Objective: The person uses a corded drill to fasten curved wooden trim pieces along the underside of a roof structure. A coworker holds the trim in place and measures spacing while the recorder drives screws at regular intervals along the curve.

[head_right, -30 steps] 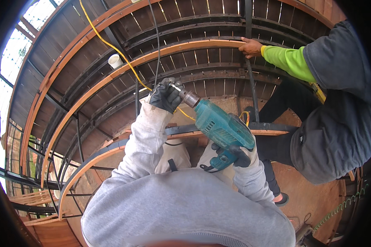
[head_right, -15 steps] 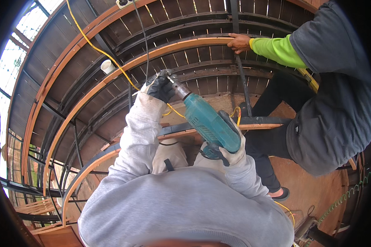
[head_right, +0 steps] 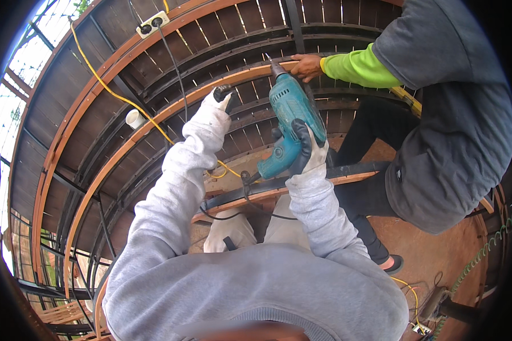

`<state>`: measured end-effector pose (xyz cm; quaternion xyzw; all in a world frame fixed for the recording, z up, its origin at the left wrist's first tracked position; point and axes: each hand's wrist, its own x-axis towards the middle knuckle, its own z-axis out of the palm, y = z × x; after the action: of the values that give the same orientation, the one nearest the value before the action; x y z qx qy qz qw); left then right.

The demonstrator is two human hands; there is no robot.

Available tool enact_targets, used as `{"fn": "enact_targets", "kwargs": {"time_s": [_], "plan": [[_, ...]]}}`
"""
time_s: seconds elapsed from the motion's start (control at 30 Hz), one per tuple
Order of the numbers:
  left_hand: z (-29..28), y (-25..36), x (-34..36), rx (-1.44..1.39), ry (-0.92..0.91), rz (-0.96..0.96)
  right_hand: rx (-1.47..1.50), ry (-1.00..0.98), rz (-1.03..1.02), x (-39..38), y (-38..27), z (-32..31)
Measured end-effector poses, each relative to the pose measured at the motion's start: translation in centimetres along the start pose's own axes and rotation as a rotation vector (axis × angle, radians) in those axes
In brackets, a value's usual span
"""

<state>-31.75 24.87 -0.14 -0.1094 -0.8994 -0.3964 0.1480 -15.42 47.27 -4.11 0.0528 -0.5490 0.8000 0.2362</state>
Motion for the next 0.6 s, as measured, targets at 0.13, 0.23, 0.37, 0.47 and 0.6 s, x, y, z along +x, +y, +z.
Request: {"fn": "enact_targets", "kwargs": {"time_s": [0.13, 0.23, 0.37, 0.47, 0.6], "plan": [[-0.1, -0.7, 6.4, 0.601, -0.051, 0.046, 0.196, 0.069, 0.068, 3.6, 3.0, 0.2], [1.0, -0.5, 10.6, 0.902, -0.212, 0.066, 0.435, 0.167, 0.235, 4.2, 2.2, 1.9], [2.3, -2.3, 13.5, 0.900, -0.334, -0.034, 0.353, 0.191, 0.340, 3.2, 3.3, 1.8], [3.7, -1.4, 13.5, 0.896, -0.287, -0.064, 0.220, 0.221, 0.285, 4.0, 3.5, 1.2], [3.9, -2.7, 13.3, 0.915, -0.211, 0.039, 0.097, 0.189, 0.257, 4.0, 3.7, 1.5]]}}
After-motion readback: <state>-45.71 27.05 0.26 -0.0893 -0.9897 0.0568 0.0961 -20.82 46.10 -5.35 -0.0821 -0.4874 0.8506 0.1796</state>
